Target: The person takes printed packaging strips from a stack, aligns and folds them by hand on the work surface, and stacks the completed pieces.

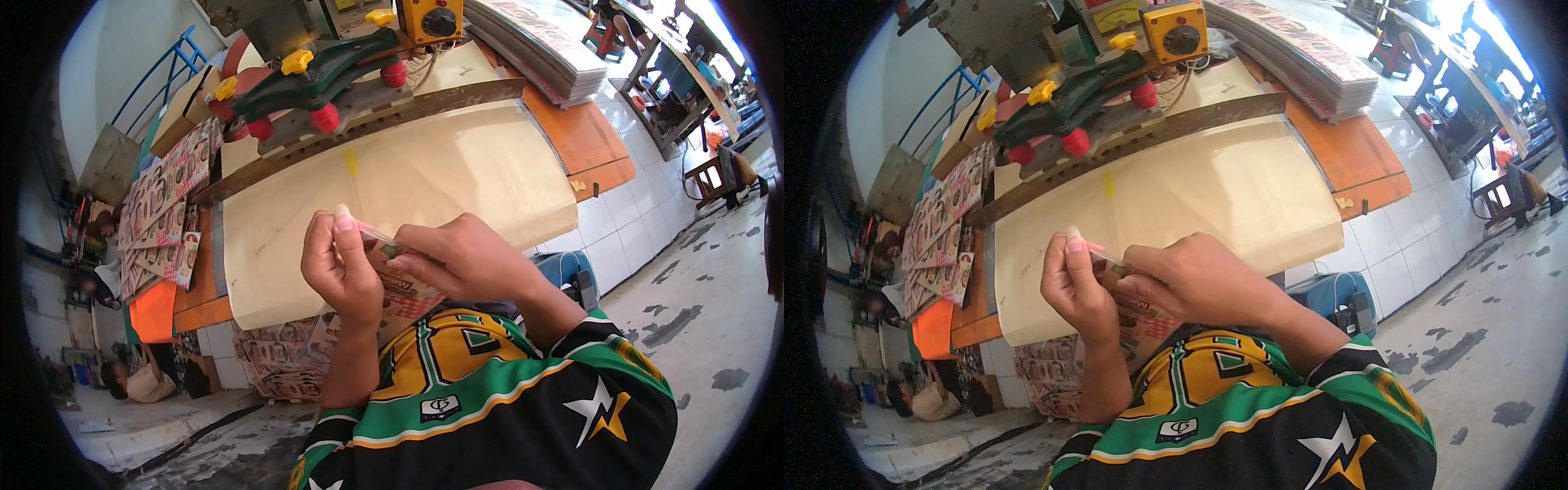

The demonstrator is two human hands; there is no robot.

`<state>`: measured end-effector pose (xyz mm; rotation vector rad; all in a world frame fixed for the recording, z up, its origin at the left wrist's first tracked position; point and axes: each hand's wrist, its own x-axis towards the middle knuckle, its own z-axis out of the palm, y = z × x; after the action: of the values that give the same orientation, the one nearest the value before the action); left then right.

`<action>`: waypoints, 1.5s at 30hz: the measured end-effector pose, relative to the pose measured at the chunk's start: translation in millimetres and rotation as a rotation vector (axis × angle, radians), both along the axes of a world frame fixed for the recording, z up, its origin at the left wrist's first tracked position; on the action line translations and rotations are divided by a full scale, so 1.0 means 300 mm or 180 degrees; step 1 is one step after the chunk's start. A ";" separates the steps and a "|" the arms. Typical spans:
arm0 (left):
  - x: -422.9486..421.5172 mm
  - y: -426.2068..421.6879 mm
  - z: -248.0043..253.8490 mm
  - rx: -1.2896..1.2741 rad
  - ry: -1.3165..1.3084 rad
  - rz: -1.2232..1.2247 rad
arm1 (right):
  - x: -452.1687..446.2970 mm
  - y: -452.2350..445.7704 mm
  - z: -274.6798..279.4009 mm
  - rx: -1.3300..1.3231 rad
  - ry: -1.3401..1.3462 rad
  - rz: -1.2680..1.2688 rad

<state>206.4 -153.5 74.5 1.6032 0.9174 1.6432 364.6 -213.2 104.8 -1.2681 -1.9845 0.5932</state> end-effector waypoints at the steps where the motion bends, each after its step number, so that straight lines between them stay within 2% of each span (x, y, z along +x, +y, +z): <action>1: 0.003 -0.005 0.012 -0.0076 -0.0052 0.0019 | -0.015 -0.005 0.000 0.0063 -0.0120 -0.0100; 4: 0.002 -0.009 0.014 -0.0280 -0.0319 -0.0029 | -0.036 -0.017 0.016 0.0128 -0.0234 -0.0188; 14: -0.043 0.024 -0.002 -0.0556 -0.0470 0.0070 | -0.047 -0.033 0.018 0.0329 -0.0287 -0.0207; 16: -0.099 0.091 -0.027 -0.0357 -0.1245 0.0468 | -0.035 -0.054 0.025 0.0096 -0.0481 -0.0118; 17: -0.120 0.093 -0.024 -0.0350 -0.1361 0.0165 | -0.035 -0.061 0.021 0.0101 -0.0479 -0.0117; 22: -0.188 0.070 -0.002 -0.0568 -0.2015 -0.0371 | 0.010 -0.079 0.028 0.0234 0.0005 0.0041; 25: -0.264 0.078 -0.008 -0.0710 -0.2559 -0.0949 | 0.037 -0.081 0.052 0.0531 -0.0085 0.0183; 26: -0.323 0.102 -0.014 -0.0708 -0.2558 -0.0948 | 0.054 -0.089 0.067 0.0533 -0.0084 0.0184; 28: -0.476 0.161 -0.036 -0.0413 -0.2880 -0.0419 | 0.114 -0.111 0.093 0.0513 0.0081 0.0314; 31: -0.669 0.176 -0.076 -0.0368 -0.2706 -0.0558 | 0.276 -0.119 0.091 0.0719 0.0234 0.0211; 32: -0.760 0.191 -0.104 -0.0372 -0.2706 -0.0568 | 0.324 -0.146 0.109 0.0664 0.0260 -0.0203; 34: -0.986 0.219 -0.159 -0.0295 -0.2785 0.0218 | 0.465 -0.193 0.036 0.0474 0.1064 -0.1117; 36: -1.188 0.234 -0.180 -0.0448 -0.2865 0.0928 | 0.651 -0.176 0.040 0.0614 0.0695 -0.1379; 38: -1.423 0.268 -0.209 -0.0314 -0.2809 0.1408 | 0.828 -0.149 -0.002 0.0803 0.0867 -0.1888; 40: -1.768 0.317 -0.288 -0.0306 -0.2646 0.1362 | 1.028 -0.131 -0.032 0.1079 0.2100 -0.1746; 41: -1.858 0.330 -0.301 -0.0298 -0.2656 0.1370 | 1.093 -0.134 -0.043 0.1082 0.2095 -0.1732; 43: -1.983 0.360 -0.311 -0.0524 -0.2578 0.2310 | 1.183 -0.139 -0.063 0.1169 0.2724 -0.1753; 45: -2.091 0.434 -0.340 -0.0762 -0.2403 0.2084 | 1.230 -0.119 -0.105 0.0976 0.2667 -0.1594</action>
<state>-420.8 -23.1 -27.4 0.4260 1.2037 2.2200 733.5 -249.0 73.4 -1.0256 -0.9753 0.4386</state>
